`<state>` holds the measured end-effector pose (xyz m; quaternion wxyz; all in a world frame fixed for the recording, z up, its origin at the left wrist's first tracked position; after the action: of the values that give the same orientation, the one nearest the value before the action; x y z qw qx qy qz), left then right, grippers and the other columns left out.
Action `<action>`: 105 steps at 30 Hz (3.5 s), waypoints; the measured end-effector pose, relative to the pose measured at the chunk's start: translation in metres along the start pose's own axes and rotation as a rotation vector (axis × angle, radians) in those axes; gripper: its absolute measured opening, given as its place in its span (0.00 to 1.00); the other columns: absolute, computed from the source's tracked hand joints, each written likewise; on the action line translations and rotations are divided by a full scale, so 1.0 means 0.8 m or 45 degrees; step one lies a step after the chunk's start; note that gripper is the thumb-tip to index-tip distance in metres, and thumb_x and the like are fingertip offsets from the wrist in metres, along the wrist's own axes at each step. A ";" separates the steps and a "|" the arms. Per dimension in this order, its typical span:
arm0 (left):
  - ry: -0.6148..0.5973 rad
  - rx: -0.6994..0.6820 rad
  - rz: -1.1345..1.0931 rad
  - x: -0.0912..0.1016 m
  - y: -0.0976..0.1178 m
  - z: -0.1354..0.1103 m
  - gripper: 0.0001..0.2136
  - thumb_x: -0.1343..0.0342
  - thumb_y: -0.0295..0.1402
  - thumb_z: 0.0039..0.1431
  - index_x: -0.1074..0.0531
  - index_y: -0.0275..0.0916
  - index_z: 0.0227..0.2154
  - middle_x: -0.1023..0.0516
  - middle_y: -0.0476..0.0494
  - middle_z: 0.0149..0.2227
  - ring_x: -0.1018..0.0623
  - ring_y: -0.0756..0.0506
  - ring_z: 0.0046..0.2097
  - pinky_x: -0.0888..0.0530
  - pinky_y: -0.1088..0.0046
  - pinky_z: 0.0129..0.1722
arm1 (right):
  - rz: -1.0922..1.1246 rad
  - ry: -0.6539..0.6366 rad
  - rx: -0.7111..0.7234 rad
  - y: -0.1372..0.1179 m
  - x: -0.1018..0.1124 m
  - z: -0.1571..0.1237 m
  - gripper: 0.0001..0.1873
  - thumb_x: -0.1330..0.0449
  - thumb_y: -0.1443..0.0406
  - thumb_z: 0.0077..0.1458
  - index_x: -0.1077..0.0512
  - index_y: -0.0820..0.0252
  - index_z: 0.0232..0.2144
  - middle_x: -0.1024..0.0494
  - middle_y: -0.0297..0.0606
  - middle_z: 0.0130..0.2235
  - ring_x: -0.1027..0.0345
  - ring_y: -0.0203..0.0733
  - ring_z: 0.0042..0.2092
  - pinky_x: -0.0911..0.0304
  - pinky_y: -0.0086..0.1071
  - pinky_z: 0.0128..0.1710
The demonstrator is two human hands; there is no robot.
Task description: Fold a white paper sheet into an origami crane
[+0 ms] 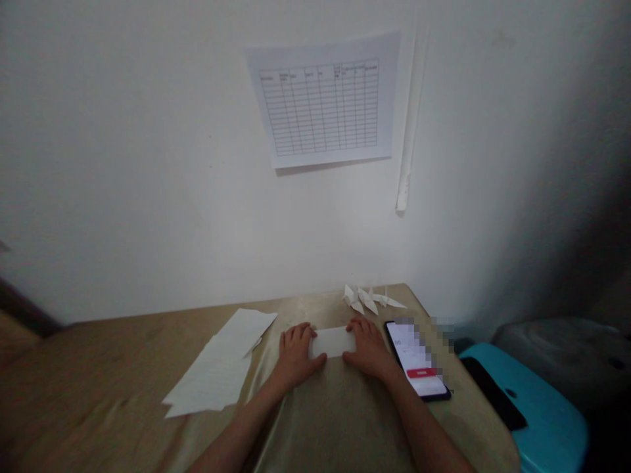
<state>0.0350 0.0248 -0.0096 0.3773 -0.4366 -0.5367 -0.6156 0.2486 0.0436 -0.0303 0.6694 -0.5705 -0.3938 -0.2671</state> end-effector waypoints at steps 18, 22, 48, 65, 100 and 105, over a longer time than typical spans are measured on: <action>0.020 0.105 0.074 -0.014 0.019 -0.002 0.37 0.44 0.55 0.52 0.36 0.40 0.61 0.40 0.32 0.68 0.46 0.28 0.70 0.57 0.37 0.69 | -0.094 0.109 -0.098 -0.017 -0.017 0.005 0.30 0.33 0.57 0.45 0.33 0.58 0.50 0.33 0.49 0.60 0.46 0.59 0.65 0.53 0.46 0.67; -0.009 0.114 0.078 -0.013 0.018 -0.001 0.34 0.44 0.52 0.52 0.35 0.42 0.60 0.40 0.34 0.69 0.46 0.29 0.70 0.57 0.39 0.69 | -0.063 0.055 -0.067 -0.012 -0.011 0.006 0.29 0.34 0.61 0.45 0.33 0.60 0.50 0.34 0.49 0.61 0.46 0.57 0.66 0.53 0.43 0.67; -0.214 -0.103 -0.072 0.014 -0.027 0.011 0.30 0.40 0.33 0.49 0.32 0.47 0.59 0.38 0.42 0.68 0.42 0.36 0.70 0.52 0.50 0.70 | 0.135 -0.197 0.137 0.041 0.007 0.021 0.35 0.42 0.72 0.40 0.30 0.59 0.54 0.38 0.46 0.67 0.49 0.50 0.69 0.54 0.45 0.69; -0.087 -0.430 -0.218 0.010 -0.060 0.022 0.20 0.35 0.31 0.53 0.22 0.46 0.51 0.31 0.40 0.63 0.33 0.36 0.64 0.38 0.53 0.66 | 0.290 -0.077 0.205 0.050 0.004 0.023 0.27 0.45 0.72 0.46 0.25 0.59 0.49 0.31 0.45 0.63 0.43 0.49 0.67 0.51 0.46 0.69; -0.070 -0.385 -0.276 0.013 -0.057 0.022 0.30 0.28 0.39 0.46 0.27 0.45 0.54 0.29 0.38 0.61 0.32 0.34 0.62 0.36 0.54 0.64 | 0.223 0.072 0.047 0.023 0.009 0.014 0.33 0.31 0.69 0.43 0.26 0.60 0.54 0.30 0.46 0.58 0.39 0.51 0.63 0.46 0.43 0.66; -0.097 -0.370 -0.245 0.009 -0.060 0.022 0.35 0.29 0.41 0.48 0.29 0.47 0.60 0.33 0.37 0.65 0.35 0.33 0.65 0.39 0.52 0.66 | 0.216 0.068 0.045 0.016 0.013 0.010 0.31 0.32 0.70 0.44 0.26 0.60 0.53 0.29 0.47 0.59 0.40 0.52 0.64 0.47 0.44 0.67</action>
<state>-0.0098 0.0490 -0.0179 0.2290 -0.4560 -0.4954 -0.7030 0.2630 0.0549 -0.0287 0.7099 -0.5825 -0.3308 -0.2176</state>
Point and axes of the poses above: each hand's wrist, its own z-axis towards the middle knuckle, its own x-axis out of the back of the hand, y = z × x, the point moved 3 cm from there along z, towards the middle knuckle
